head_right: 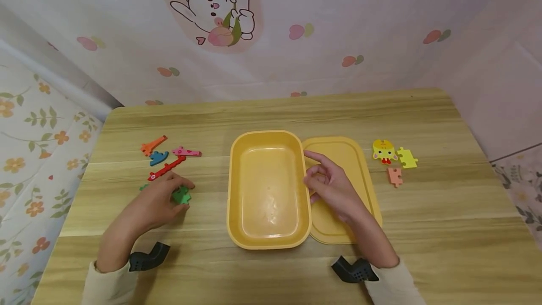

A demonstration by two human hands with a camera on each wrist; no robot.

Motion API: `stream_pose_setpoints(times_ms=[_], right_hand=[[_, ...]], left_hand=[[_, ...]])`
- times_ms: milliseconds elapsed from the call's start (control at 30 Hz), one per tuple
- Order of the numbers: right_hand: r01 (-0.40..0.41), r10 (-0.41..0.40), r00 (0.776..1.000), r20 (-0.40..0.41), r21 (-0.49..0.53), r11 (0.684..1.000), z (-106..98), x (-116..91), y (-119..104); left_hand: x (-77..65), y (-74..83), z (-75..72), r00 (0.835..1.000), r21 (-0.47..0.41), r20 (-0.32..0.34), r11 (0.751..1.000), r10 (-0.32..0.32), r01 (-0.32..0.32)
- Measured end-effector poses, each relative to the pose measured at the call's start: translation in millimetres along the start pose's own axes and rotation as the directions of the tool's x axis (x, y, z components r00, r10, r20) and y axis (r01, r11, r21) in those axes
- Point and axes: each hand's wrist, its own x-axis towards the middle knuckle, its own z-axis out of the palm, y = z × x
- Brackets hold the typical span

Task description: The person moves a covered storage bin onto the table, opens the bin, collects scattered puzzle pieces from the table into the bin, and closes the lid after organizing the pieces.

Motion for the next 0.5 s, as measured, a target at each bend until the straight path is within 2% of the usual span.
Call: stream_pose_setpoints(times_ms=[333, 500], right_hand=[[0.003, -0.003, 1.0, -0.003, -0.003, 1.0, 0.7, -0.3, -0.8], [0.001, -0.001, 1.0, -0.002, -0.002, 1.0, 1.7, 0.1, -1.5]], left_hand=[[4.3, -0.4, 0.6, 1.0, -0.007, -0.028, 1.0, 0.006, -0.006], [5.3, -0.7, 4.2, 0.997, -0.002, -0.067, 1.0, 0.029, -0.03]])
